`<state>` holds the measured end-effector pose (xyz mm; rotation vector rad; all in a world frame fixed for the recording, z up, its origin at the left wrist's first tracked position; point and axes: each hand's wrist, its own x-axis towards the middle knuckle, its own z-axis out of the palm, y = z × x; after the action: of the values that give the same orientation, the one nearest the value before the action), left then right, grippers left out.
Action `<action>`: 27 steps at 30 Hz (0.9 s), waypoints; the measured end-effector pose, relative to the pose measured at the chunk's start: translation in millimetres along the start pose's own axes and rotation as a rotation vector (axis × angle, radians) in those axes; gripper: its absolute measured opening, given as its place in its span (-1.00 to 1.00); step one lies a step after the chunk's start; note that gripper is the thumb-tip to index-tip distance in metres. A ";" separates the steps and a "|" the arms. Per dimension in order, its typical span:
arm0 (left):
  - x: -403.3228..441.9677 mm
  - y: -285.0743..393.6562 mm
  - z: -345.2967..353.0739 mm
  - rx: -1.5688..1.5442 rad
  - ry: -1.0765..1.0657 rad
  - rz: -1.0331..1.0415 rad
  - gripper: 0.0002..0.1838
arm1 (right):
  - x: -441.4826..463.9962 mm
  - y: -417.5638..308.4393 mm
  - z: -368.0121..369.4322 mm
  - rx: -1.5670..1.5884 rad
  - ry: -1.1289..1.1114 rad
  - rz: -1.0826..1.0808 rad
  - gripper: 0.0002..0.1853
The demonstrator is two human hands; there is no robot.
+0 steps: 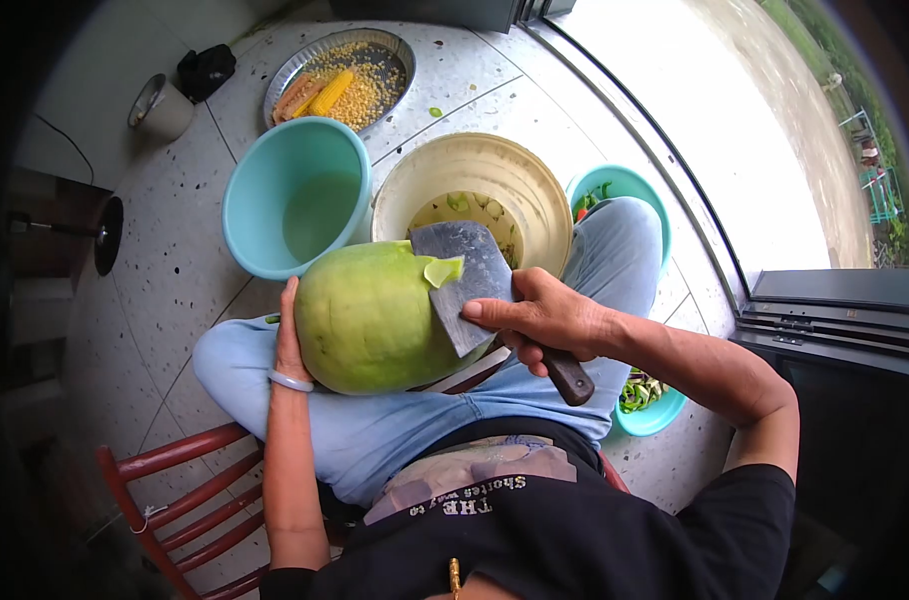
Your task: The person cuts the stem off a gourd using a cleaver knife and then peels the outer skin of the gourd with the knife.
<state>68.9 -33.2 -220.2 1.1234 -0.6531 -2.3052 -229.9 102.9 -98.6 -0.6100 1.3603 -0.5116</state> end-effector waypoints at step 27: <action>0.4 -2.5 0.0 0.027 -0.021 0.041 -0.29 | 49.6 -69.2 -6.4 0.016 -0.092 0.234 -0.46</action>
<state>68.1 -31.5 -222.0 1.0897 -0.7100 -2.2826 -228.2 18.0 -89.5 -0.4485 1.3183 -0.3009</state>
